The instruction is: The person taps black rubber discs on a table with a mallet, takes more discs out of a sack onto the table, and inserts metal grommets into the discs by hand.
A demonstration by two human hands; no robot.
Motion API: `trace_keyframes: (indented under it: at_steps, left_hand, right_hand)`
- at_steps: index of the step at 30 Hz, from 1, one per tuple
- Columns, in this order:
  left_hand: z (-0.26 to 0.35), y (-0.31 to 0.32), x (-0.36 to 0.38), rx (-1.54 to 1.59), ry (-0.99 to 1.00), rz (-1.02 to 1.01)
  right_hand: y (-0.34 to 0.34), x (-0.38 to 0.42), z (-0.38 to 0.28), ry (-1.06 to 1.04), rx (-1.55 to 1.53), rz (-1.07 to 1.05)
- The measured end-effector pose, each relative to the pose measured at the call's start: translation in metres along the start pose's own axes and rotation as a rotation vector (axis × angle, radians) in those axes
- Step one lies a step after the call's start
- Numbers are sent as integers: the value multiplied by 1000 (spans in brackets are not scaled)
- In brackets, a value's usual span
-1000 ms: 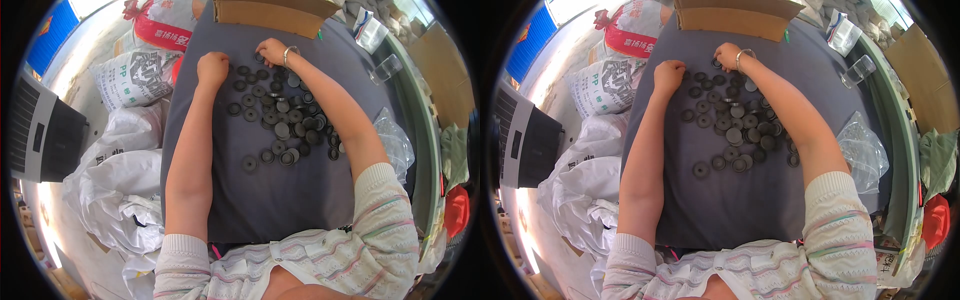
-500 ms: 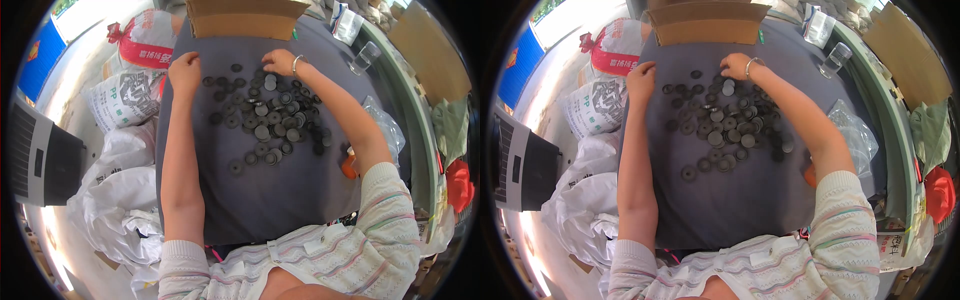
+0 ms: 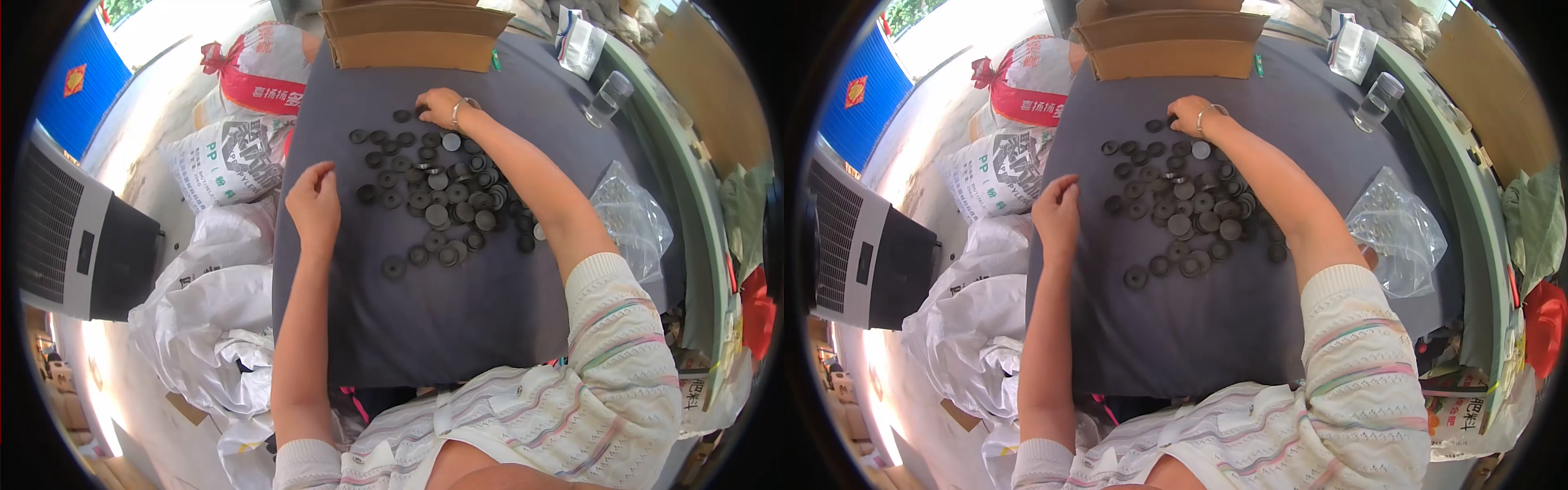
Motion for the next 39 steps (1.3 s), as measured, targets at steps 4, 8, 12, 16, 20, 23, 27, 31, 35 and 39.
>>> trace_keyframes:
  at_steps: [4,8,12,16,20,23,27,31,35,39]
  left_hand:
    - [-18,10,20,-122,71,24]
    - [-10,16,17,-233,118,54]
    - [-6,15,18,-278,107,38]
    - [-5,17,19,-300,91,19]
    - [-4,16,19,-301,113,31]
    - [-4,16,18,-299,116,37]
    - [-2,15,18,-305,114,31]
    - [-4,16,17,-324,117,31]
    - [-2,16,18,-340,122,29]
    - [-2,16,18,-338,121,20]
  right_hand:
    - [2,0,8,2,34,7]
    - [2,-11,9,-72,-17,71]
    - [-15,3,25,63,49,32]
    - [-3,11,22,27,75,-57]
    - [-5,4,30,48,-75,51]
    - [-10,-2,48,89,-259,172]
    - [1,1,79,120,-333,280]
    - [-5,22,84,125,-163,228]
    - [-13,60,36,-148,-176,52]
    - [3,69,19,-337,55,-51]
Point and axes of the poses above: each hand's wrist, its own x-axis away from the middle knuckle, its own y-axis out of the palm, z = x × y, the point moved 7 cm from there along -x, towards the middle knuckle, and after that the axes turned 1 degree about -z, right-handed, at the moved point
